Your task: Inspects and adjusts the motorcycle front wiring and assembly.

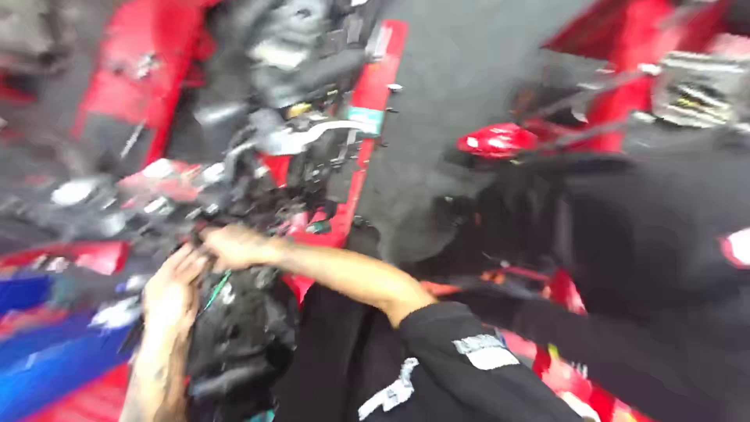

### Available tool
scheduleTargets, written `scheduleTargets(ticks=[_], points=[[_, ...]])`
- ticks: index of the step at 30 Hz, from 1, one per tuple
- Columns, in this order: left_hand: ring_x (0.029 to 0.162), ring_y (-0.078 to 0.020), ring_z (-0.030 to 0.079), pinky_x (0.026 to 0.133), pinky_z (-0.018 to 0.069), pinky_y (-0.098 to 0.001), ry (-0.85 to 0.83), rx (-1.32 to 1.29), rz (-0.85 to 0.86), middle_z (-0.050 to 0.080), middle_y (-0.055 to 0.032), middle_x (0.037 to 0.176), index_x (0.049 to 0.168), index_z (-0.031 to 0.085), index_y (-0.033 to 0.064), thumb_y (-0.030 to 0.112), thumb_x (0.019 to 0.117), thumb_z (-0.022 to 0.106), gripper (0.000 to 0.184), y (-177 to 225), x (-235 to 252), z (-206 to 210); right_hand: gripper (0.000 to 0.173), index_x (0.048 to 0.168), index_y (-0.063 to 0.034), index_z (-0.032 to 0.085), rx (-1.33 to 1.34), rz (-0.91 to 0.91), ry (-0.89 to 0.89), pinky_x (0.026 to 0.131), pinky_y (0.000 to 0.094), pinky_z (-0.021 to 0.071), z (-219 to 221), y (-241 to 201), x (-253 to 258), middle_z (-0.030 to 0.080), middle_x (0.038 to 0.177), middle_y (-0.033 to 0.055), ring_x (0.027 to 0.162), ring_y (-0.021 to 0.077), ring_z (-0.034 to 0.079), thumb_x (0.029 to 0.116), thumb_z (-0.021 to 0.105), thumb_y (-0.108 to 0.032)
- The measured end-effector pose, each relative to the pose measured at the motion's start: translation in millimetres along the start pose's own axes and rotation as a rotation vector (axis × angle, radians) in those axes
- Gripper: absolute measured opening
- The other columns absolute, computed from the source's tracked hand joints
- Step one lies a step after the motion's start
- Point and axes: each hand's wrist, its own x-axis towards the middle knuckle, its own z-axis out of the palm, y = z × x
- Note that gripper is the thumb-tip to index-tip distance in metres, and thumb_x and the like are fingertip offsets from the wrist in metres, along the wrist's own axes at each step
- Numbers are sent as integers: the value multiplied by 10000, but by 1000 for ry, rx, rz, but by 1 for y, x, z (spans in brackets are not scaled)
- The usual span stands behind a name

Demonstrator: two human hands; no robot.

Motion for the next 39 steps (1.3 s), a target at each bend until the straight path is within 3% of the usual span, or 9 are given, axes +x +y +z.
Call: scheduleTargets(ticks=[2, 3, 7, 15, 18, 22, 27, 31, 39], points=[[1102, -100, 650, 939, 532, -242, -142, -102, 220, 637, -157, 1285, 1396, 444, -115, -49, 1012, 481, 391, -77, 42, -51, 525, 1303, -7, 624, 10, -3, -17, 961, 559, 530, 7, -2, 6, 695, 1194, 187, 1096, 343, 677, 852, 813, -197], [1154, -180, 677, 947, 573, -289, -158, -77, 364, 636, -235, 1319, 1404, 439, -158, 14, 1003, 552, 451, -115, 66, -72, 517, 1274, -13, 630, 20, 11, -9, 924, 581, 544, 11, -1, 11, 706, 1143, 190, 1053, 357, 687, 831, 829, -192], [1165, -168, 681, 1019, 557, -356, -43, -98, 159, 674, -103, 1332, 1477, 501, 27, -11, 965, 620, 526, -122, 80, -75, 587, 1331, -40, 576, 34, 86, -16, 881, 614, 552, 15, 7, 16, 704, 1099, 193, 1007, 379, 691, 820, 838, -163], [1144, -224, 696, 1016, 569, -421, -4, 51, 277, 674, -155, 1314, 1479, 519, 52, 14, 963, 618, 527, -116, 74, -66, 666, 1418, -57, 518, 25, 65, -248, 993, 504, 551, 2, 17, 31, 683, 1236, 134, 1125, 244, 672, 850, 830, -211], [1129, -345, 676, 946, 554, -575, 172, 312, 224, 704, -166, 1204, 1407, 597, 120, 143, 948, 662, 464, -107, 52, -52, 715, 1444, -43, 498, -16, -6, -280, 984, 376, 567, 2, 18, 35, 679, 1240, 99, 1114, 137, 666, 825, 810, -222], [1210, -363, 614, 1027, 491, -556, 287, 254, 37, 693, -163, 1219, 1226, 689, 58, 164, 984, 625, 272, -119, 37, -35, 788, 1499, 3, 413, -37, -60, -377, 972, 310, 566, -2, 18, 35, 641, 1295, 115, 1124, 108, 652, 823, 785, -156], [1248, -320, 595, 1073, 467, -504, 533, 143, 81, 708, -121, 1213, 1130, 748, 66, 113, 1002, 592, 207, -140, 39, -8, 592, 1407, 30, 498, -105, -126, -527, 916, 252, 574, -10, 14, 40, 657, 1225, 56, 1053, 48, 655, 861, 720, -22], [1349, -331, 530, 1106, 424, -521, 491, 28, 11, 668, -138, 1330, 1170, 750, 51, 150, 1031, 571, 247, -131, 36, -11, 486, 1311, 30, 465, -44, -138, -593, 871, 260, 583, -14, 17, 50, 646, 1135, -14, 1007, 34, 667, 877, 681, 0], [1408, -317, 484, 1184, 358, -478, 559, 108, 4, 632, -141, 1395, 1238, 714, 26, 59, 1037, 514, 286, -134, 53, -18, 316, 1251, 11, 460, 57, -117, -445, 793, 245, 585, -5, 12, 24, 600, 996, 3, 855, 38, 655, 965, 593, 29]])
